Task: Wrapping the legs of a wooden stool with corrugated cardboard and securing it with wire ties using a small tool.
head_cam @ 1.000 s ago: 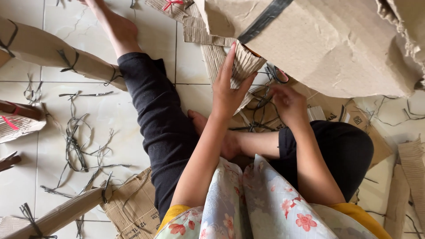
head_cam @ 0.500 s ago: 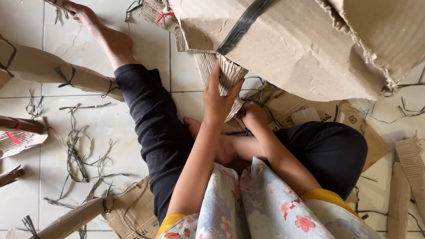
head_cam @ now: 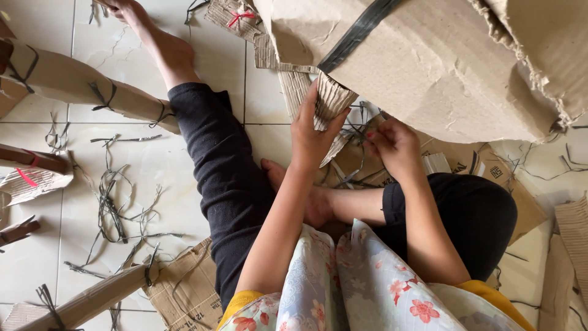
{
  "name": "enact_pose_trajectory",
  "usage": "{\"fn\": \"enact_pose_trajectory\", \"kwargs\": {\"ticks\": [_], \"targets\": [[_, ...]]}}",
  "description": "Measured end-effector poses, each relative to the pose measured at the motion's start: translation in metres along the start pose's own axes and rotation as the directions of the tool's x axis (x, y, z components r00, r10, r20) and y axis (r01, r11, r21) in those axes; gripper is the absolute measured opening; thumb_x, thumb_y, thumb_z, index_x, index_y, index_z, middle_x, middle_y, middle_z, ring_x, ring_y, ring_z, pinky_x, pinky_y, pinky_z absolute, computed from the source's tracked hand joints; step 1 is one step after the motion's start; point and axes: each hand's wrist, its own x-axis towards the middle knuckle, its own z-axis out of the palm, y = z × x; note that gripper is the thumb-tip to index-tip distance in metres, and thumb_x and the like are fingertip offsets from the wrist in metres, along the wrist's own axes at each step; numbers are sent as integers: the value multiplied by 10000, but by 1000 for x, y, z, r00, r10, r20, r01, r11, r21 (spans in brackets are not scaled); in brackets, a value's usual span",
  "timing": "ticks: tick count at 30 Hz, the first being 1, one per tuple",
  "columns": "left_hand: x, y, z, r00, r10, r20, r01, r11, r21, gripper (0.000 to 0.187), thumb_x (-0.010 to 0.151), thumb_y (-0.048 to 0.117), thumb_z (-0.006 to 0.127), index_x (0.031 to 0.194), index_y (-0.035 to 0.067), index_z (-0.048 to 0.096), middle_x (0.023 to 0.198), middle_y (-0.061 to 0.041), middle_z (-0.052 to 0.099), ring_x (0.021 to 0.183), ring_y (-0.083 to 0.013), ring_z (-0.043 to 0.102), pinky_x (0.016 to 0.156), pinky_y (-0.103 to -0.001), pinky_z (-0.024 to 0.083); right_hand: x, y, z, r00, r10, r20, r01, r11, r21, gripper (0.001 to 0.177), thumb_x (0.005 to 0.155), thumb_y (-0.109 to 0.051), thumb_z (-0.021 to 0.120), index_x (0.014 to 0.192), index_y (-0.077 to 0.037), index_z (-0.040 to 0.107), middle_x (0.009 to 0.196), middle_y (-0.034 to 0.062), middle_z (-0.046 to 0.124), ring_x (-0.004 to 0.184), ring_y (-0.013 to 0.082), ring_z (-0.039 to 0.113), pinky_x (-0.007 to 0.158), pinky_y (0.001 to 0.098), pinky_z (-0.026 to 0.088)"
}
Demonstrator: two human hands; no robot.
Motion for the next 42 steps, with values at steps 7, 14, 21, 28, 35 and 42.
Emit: {"fn": "enact_pose_trajectory", "kwargs": {"ticks": [7, 14, 21, 28, 35, 42], "targets": [[4, 10, -2, 1000, -13, 13, 13, 999, -31, 763, 796, 188, 925, 1459, 91, 559, 1302, -171, 679, 1178, -366, 688, 988, -453, 578, -1, -15, -2, 855, -519, -18, 513, 849, -130, 51, 1023, -17, 716, 976, -35, 727, 920, 160, 744, 896, 301, 719, 876, 426, 552], [4, 9, -5, 999, -25, 30, 26, 1000, -8, 752, 797, 216, 919, 1456, 112, 573, 1259, -161, 698, 1129, -355, 709, 948, -432, 596, -34, -47, 22, 457, -889, 23, 877, 446, -177, 133, 888, -198, 777, 843, -73, 781, 919, 114, 741, 874, 308, 730, 826, 422, 595], [9, 24, -12, 997, -47, 57, 49, 999, -25, 760, 787, 221, 910, 1460, 131, 570, 1253, -183, 699, 1128, -387, 701, 947, -468, 598, -38, -69, 46, 474, -881, 4, 878, 472, -81, 294, 946, -334, 712, 921, -51, 785, 903, 116, 714, 876, 336, 726, 832, 470, 583], [1, 0, -20, 984, -35, 175, 53, 994, -97, 699, 931, 231, 774, 1563, 192, 477, 1433, -168, 619, 1290, -392, 614, 1079, -472, 514, -14, -85, 71, 402, -914, -46, 905, 405, -132, 209, 987, -181, 641, 878, -46, 757, 811, 79, 653, 794, 282, 685, 810, 449, 549], [-4, -7, -17, 970, -64, 234, 126, 957, -260, 842, 964, 689, 461, 1601, 142, 391, 1570, -183, 468, 1428, -377, 483, 1198, -478, 388, -2, -86, 82, 397, -915, -76, 872, 402, -281, 251, 1000, -193, 658, 789, -63, 697, 721, 39, 562, 707, 246, 625, 892, 455, 490], [-5, -12, -5, 988, -4, 153, 87, 836, -542, 925, 986, 618, 550, 1604, -22, 295, 1572, -291, 412, 1158, -289, 694, 1059, -391, 559, -10, -99, 84, 408, -911, -57, 873, 408, -267, 251, 986, -229, 674, 800, -64, 708, 740, 58, 603, 744, 248, 625, 931, 491, 487]]}}
